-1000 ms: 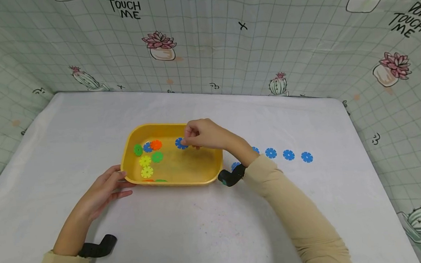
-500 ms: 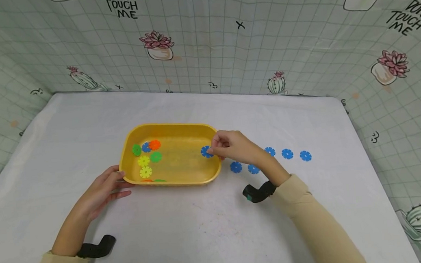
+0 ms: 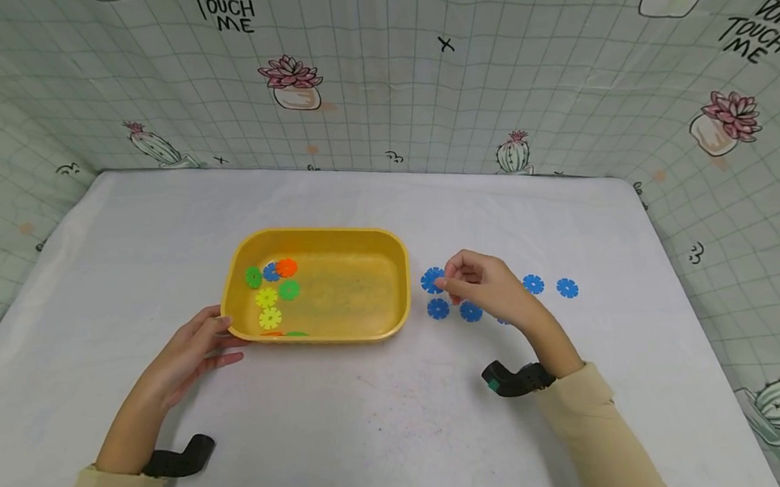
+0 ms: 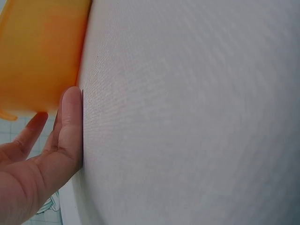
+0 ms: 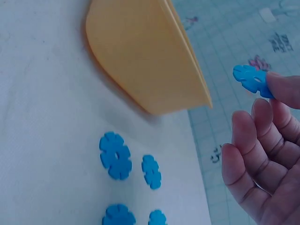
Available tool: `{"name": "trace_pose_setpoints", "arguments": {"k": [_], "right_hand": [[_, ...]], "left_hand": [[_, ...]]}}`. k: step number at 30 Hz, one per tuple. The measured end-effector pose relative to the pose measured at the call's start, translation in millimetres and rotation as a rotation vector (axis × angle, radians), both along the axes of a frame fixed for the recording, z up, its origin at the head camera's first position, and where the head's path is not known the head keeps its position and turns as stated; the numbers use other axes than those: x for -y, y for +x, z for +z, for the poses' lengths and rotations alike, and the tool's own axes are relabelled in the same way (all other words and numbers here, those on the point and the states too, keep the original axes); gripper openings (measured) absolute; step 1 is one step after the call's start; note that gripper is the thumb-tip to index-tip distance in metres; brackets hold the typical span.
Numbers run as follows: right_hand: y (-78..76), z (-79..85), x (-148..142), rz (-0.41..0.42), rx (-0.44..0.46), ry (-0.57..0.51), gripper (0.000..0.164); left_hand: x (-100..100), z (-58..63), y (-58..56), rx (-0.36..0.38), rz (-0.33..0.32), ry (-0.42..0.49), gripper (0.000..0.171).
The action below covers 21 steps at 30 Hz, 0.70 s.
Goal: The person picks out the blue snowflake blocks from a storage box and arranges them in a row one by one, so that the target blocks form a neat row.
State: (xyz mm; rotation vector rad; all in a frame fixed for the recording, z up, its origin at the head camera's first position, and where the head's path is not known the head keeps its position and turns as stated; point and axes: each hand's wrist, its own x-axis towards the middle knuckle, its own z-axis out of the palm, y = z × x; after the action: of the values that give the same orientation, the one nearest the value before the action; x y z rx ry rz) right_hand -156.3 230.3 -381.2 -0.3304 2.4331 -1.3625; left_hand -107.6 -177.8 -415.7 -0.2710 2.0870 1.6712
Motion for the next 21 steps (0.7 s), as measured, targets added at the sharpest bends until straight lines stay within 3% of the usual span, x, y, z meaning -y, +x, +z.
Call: {"name": "trace_pose_setpoints", "arguments": {"k": [10, 21], "right_hand": [[19.0, -11.3, -34.2, -0.181, 0.006, -0.006, 0.025], [35.7, -35.0, -65.1, -0.309, -0.013, -0.12, 0.016]], "left_hand": [[-0.4, 0.2, -0.1, 0.002, 0.002, -0.005, 0.05], [0.0, -0.1, -0.7, 0.009, 0.005, -0.01, 0.052]]}}
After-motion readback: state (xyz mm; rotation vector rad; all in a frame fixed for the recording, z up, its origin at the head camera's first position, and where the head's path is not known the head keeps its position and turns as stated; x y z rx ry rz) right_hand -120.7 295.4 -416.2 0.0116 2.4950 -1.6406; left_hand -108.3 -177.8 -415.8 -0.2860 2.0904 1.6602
